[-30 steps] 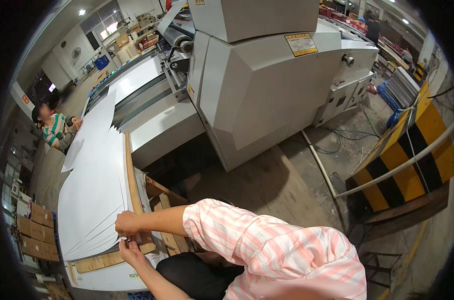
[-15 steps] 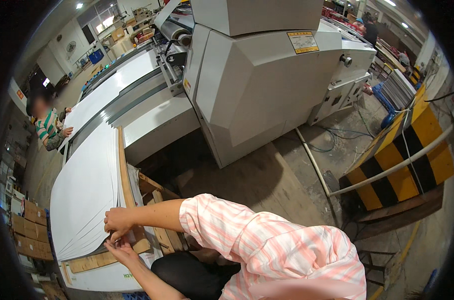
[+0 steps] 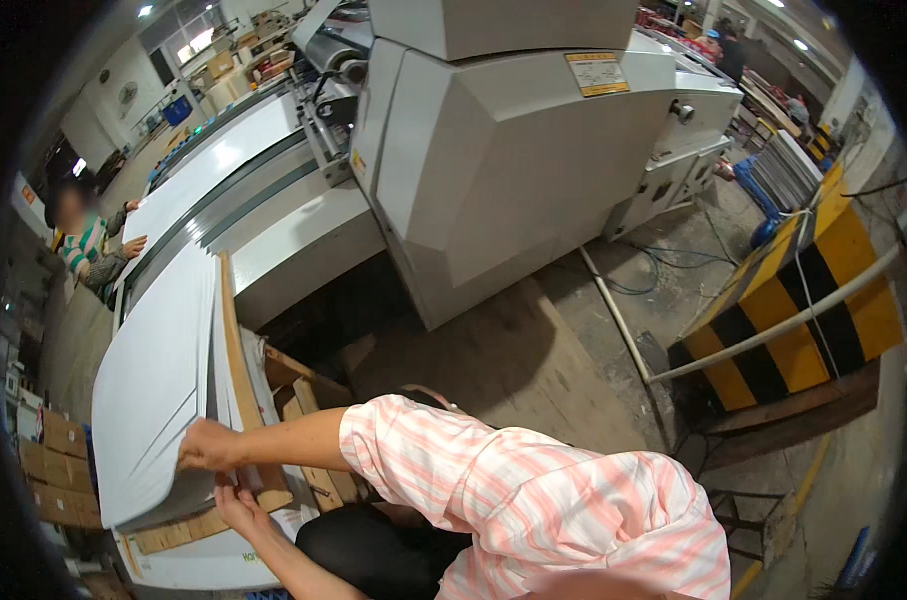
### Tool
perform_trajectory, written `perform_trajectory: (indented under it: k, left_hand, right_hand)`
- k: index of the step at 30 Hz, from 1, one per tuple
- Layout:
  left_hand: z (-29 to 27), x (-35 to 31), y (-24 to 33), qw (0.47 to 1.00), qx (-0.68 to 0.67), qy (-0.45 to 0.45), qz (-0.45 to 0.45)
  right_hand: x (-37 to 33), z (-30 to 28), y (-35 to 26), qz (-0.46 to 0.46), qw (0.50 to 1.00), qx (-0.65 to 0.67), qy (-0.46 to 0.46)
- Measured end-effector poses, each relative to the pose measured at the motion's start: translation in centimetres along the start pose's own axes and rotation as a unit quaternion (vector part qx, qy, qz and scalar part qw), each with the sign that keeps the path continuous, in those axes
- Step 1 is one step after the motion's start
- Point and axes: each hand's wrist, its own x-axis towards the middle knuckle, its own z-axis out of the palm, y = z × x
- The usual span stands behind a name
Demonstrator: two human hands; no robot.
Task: The recorder is counting or sorting large white paper sheets at an industrial workstation.
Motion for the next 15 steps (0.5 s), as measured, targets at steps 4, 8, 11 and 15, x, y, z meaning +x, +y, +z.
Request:
perform_trajectory:
  k: [4,8,11,15]
  left_hand:
    - [3.9,-1.7,-0.2,0.998,-0.050,0.030,0.003]
    - [4.0,-1.7,-0.4,0.999,-0.052,0.000,0.003]
    - [3.9,-2.3,0.5,0.994,-0.075,0.070,0.039]
    - [2.2,-1.7,1.0,0.986,-0.120,0.107,0.046]
  right_hand:
    - [-2.3,-1.3,3.6,0.021,0.962,-0.209,-0.177]
    - [-3.3,-1.0,4.7,-0.014,0.919,-0.320,-0.231]
    - [-3.1,-0.8,3.7,-0.099,0.910,-0.352,-0.197]
    - [-2.1,-0.4,1.4,-0.209,0.926,-0.288,-0.125]
